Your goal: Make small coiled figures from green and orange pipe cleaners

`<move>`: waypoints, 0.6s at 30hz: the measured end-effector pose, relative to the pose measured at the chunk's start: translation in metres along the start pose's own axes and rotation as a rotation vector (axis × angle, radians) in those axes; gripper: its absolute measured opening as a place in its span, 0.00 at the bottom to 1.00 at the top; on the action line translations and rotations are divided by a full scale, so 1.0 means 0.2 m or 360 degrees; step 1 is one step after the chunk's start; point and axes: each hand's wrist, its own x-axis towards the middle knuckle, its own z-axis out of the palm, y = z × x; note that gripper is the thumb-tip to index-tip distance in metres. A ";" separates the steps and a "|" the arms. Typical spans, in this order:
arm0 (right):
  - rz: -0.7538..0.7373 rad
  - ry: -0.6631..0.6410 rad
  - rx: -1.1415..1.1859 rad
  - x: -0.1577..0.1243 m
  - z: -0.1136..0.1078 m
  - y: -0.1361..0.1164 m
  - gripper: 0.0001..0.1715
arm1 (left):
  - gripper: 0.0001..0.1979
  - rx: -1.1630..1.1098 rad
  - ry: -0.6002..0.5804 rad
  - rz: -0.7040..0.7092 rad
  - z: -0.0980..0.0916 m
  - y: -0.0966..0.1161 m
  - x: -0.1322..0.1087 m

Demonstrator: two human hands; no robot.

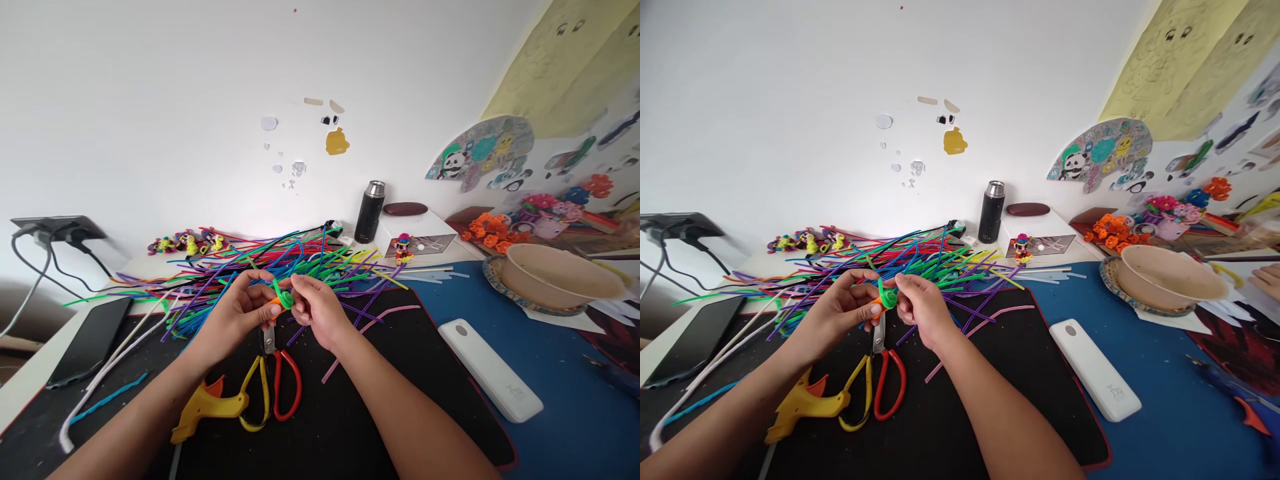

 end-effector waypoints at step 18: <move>0.0014 0.0053 -0.0123 0.00 0.02 0.04 0.29 | 0.18 0.0404 0.0177 0.0223 -0.05 -0.04 -0.01</move>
